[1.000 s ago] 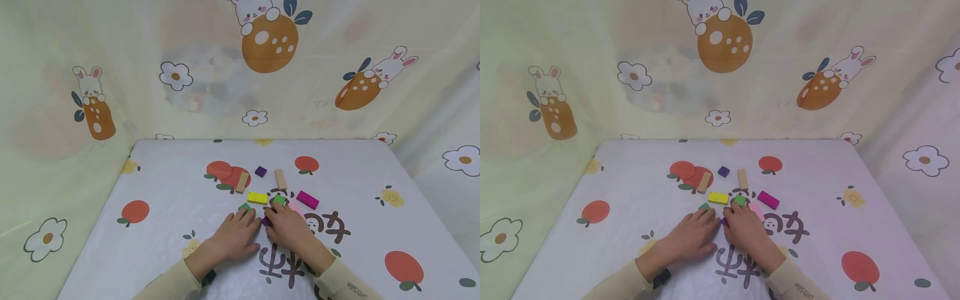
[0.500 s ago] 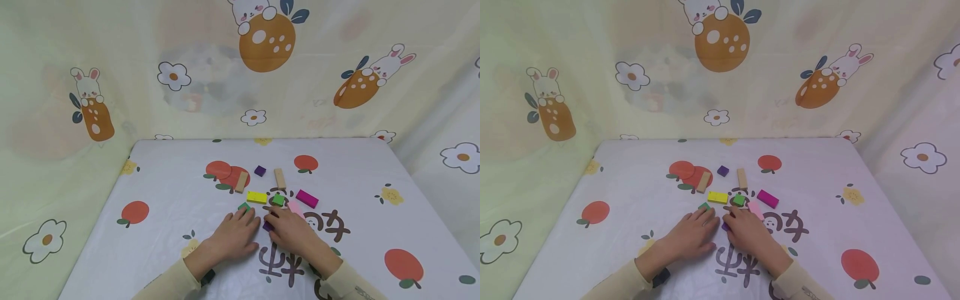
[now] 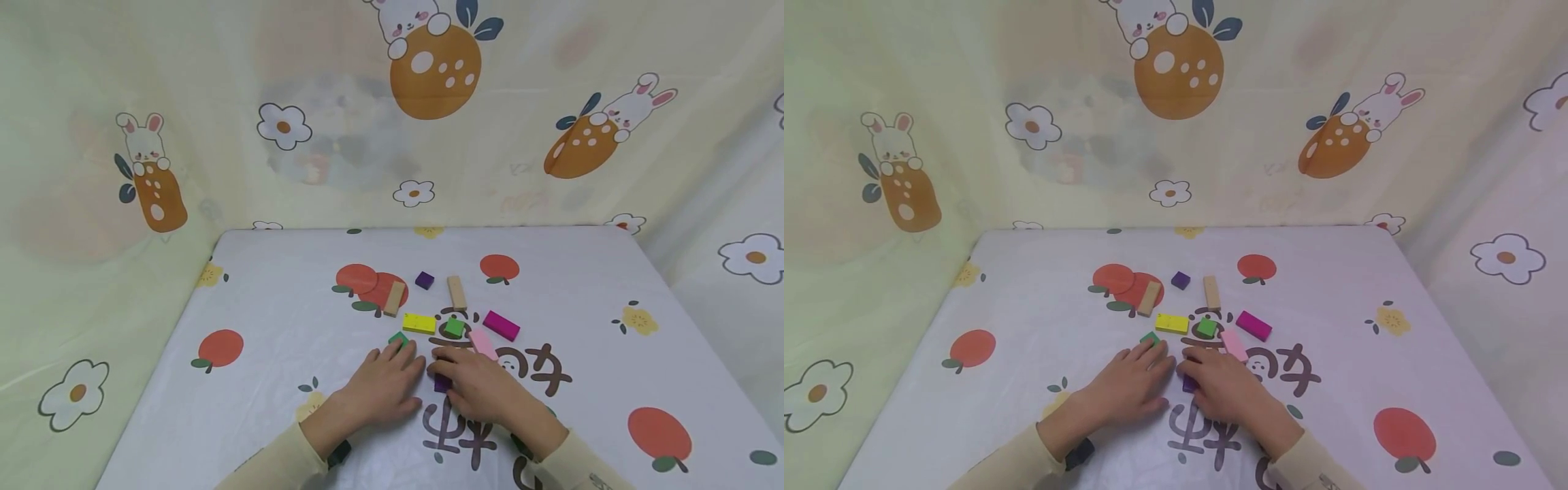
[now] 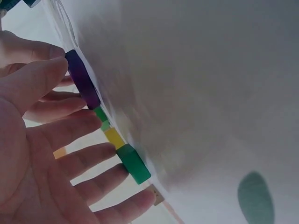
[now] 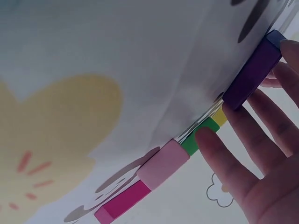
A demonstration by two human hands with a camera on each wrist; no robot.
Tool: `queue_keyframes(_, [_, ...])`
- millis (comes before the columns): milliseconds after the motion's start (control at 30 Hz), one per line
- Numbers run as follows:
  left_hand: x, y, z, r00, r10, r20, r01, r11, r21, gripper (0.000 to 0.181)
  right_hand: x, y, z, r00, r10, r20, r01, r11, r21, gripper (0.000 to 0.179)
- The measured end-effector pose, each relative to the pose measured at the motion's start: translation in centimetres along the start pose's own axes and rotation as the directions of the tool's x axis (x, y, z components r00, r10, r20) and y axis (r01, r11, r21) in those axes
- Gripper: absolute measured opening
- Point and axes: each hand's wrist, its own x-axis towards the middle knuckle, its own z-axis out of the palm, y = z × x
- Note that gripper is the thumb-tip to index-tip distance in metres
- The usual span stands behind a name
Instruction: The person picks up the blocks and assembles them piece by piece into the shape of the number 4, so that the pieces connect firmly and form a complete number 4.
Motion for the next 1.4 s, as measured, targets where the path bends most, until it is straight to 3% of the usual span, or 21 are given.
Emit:
queue_keyframes(400, [-0.1,0.2,-0.2,1.0,-0.01,0.016,0.01,1.0,-0.009,0.069,0.0,0.1,-0.2,1.0,0.008,0.022,-0.009,0.999,0.041,0.049])
queue_keyframes(600, [-0.1,0.4,0.0,1.0,-0.015,-0.003,0.015,1.0,0.003,0.069,0.1,0.4,-0.4,0.998,0.054,0.008,-0.055,0.997,0.062,0.05])
queue_keyframes(800, [-0.2,0.8,-0.3,0.999,0.045,-0.025,-0.046,0.999,-0.02,0.067,0.2,1.1,-0.9,0.994,0.097,-0.052,-0.093,0.993,0.072,0.045])
queue_keyframes(1033, [-0.1,1.6,0.2,0.99,0.137,0.021,-0.136,0.99,-0.039,0.071,1.0,2.1,-1.9,0.979,0.122,-0.163,-0.119,0.992,0.028,0.038])
queue_keyframes(1400, [-0.2,1.7,0.5,0.988,0.143,0.065,-0.139,0.989,-0.051,0.071,3.3,3.7,-2.7,0.973,0.168,-0.16,-0.173,0.985,-0.02,0.044])
